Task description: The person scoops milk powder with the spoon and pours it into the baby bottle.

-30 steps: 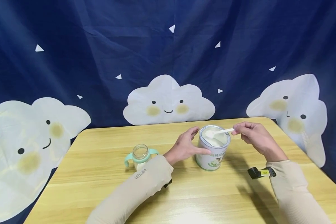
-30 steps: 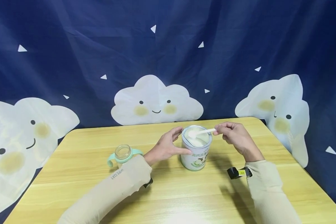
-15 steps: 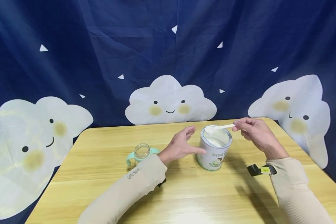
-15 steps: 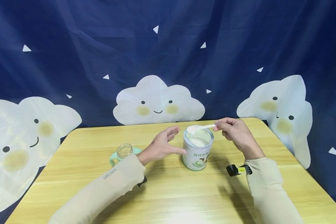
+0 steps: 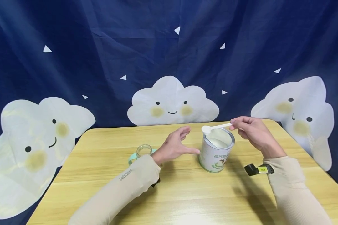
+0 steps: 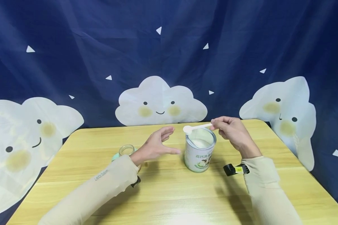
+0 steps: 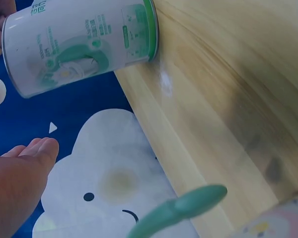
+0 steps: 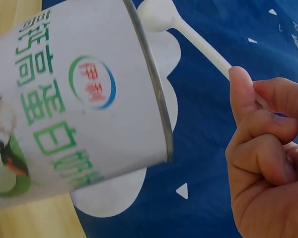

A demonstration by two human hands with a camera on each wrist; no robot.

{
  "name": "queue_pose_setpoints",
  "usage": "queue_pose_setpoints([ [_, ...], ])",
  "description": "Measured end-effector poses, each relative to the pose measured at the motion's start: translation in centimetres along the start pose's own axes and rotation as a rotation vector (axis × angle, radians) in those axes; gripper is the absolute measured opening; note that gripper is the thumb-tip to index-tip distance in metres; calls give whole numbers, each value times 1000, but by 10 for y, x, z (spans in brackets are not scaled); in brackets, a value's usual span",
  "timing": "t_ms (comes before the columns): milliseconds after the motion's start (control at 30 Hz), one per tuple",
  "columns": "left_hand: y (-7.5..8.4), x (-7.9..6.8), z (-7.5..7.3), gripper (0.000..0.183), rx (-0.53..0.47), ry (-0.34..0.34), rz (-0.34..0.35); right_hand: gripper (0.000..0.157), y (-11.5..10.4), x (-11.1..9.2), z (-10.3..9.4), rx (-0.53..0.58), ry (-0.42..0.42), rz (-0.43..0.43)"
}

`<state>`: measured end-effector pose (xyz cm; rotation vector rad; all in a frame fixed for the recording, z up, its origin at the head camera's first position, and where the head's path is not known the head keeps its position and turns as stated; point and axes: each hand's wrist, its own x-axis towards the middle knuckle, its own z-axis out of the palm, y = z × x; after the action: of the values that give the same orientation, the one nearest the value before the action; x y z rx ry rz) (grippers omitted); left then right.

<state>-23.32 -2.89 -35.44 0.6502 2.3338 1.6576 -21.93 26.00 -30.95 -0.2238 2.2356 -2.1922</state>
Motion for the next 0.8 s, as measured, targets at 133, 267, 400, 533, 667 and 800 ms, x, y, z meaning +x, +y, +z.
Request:
queue_pose_setpoints([
  [133, 0, -3, -7, 98, 2, 7, 0, 20, -1, 2, 6, 14, -17, -2],
  [267, 1, -4, -14, 97, 25, 22, 3, 22, -2, 4, 12, 19, -32, -11],
  [400, 2, -5, -21, 98, 43, 40, 1, 24, -3, 6, 18, 14, -46, -22],
  [533, 2, -8, -27, 98, 39, 58, -1, 24, -4, 7, 24, 10, -46, -24],
  [667, 0, -11, -34, 96, 30, 77, 6, 23, -5, 9, 30, 21, -44, -17],
  [800, -1, -15, -42, 94, 30, 82, 1, 25, -5, 10, 35, 14, -45, -6],
])
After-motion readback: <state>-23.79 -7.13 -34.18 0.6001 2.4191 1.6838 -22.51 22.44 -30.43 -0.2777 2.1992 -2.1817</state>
